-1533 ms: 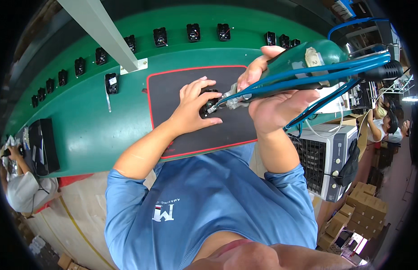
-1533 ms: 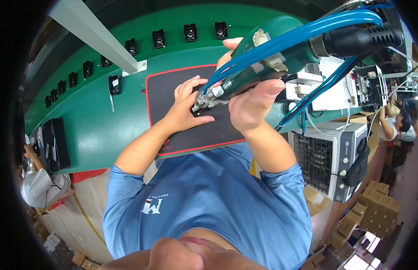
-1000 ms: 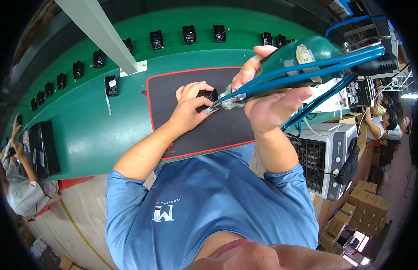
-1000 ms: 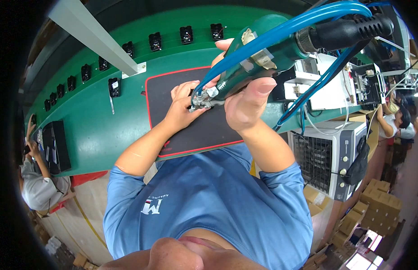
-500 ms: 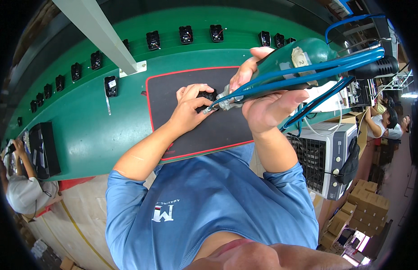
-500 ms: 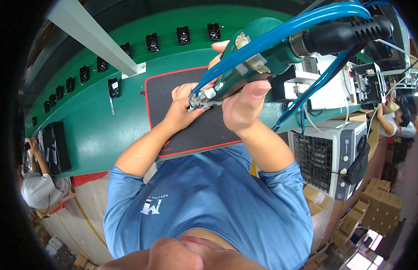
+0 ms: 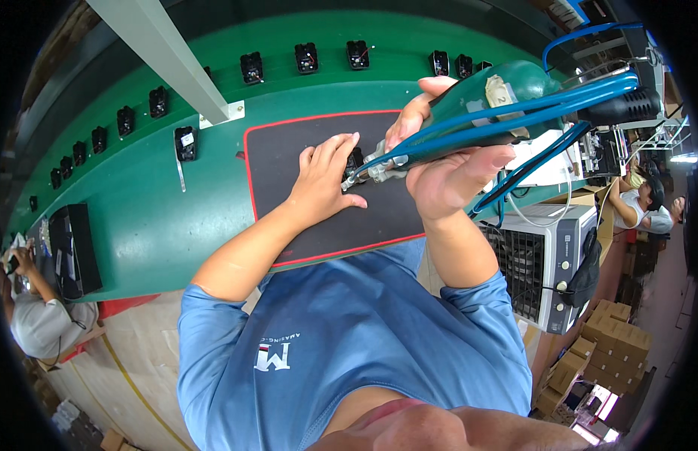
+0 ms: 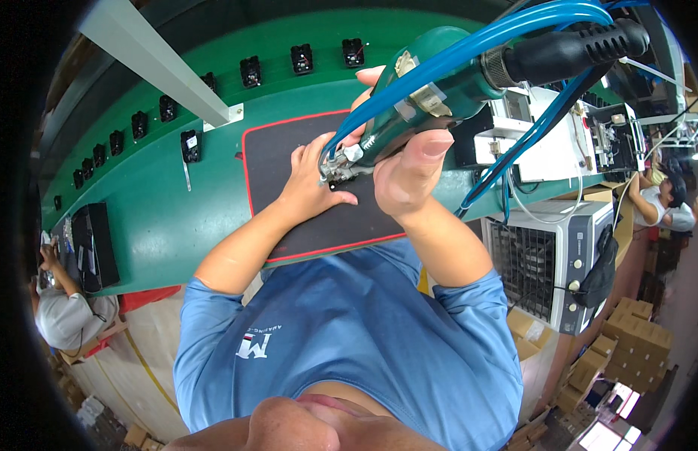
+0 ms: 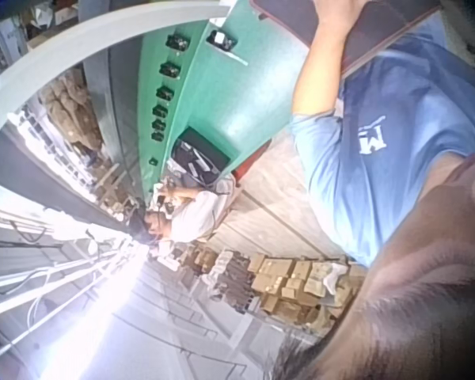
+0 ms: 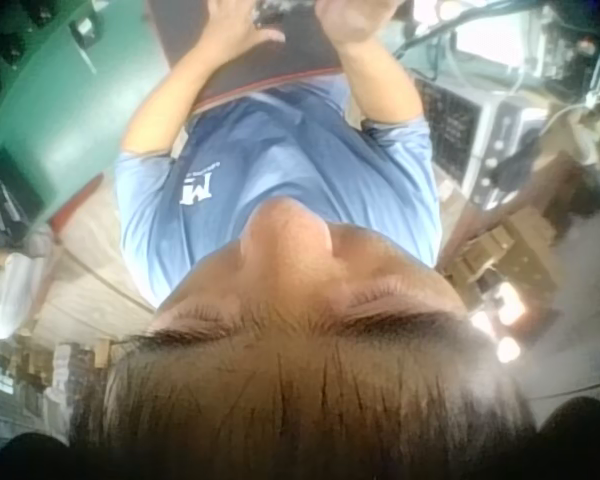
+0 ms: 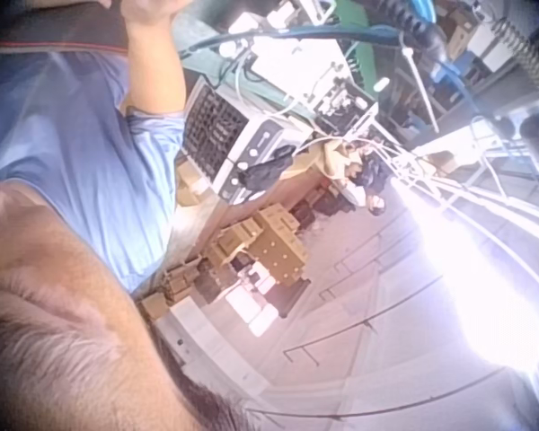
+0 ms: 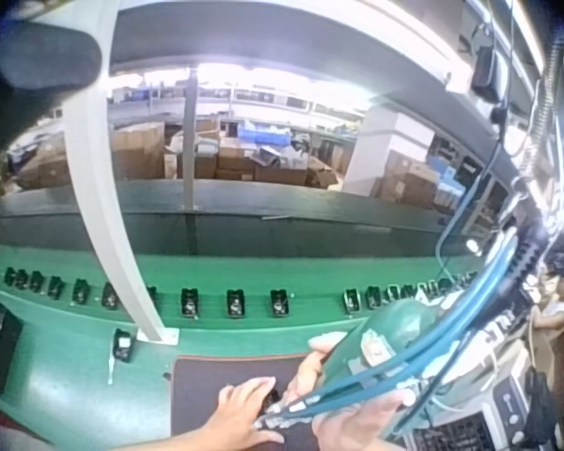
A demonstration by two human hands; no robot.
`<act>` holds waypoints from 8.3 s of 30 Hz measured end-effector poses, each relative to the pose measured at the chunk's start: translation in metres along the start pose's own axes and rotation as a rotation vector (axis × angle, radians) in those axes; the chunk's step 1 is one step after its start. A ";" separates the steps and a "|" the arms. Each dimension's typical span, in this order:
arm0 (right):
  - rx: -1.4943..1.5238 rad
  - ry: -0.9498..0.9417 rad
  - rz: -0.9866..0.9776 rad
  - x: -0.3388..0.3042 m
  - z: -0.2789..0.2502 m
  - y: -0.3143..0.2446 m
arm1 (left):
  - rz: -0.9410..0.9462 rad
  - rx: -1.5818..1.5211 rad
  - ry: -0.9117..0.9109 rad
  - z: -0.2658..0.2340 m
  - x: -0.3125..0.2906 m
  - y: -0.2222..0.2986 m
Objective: The person assembles small black electronic components into a housing using an electric screwdriver to secure the screws.
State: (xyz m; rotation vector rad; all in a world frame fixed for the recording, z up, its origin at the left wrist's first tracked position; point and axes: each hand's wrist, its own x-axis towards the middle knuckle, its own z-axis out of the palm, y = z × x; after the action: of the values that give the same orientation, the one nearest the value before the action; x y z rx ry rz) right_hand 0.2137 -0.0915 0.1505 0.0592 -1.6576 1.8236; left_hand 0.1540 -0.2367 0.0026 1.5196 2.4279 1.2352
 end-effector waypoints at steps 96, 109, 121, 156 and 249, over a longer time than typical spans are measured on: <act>0.052 0.211 0.087 -0.069 -0.111 -0.012 | -0.122 0.496 -0.019 0.055 0.231 -0.059; 0.054 0.155 0.021 -0.072 -0.132 -0.008 | -0.124 0.420 -0.301 0.097 0.277 -0.023; 0.099 0.108 0.063 -0.072 -0.140 -0.005 | -0.196 0.270 -0.189 0.113 0.276 -0.038; 0.014 -0.002 0.014 0.008 -0.001 -0.012 | 0.058 -0.096 -0.094 -0.015 0.000 0.000; 0.094 0.071 -0.076 0.002 -0.030 -0.051 | -0.017 -0.119 -0.116 -0.026 0.007 0.010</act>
State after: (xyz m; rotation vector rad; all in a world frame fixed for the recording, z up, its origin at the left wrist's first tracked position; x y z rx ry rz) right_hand 0.2490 -0.0649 0.1904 0.0954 -1.5009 1.8244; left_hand 0.1467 -0.2450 0.0295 1.4917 2.2491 1.2276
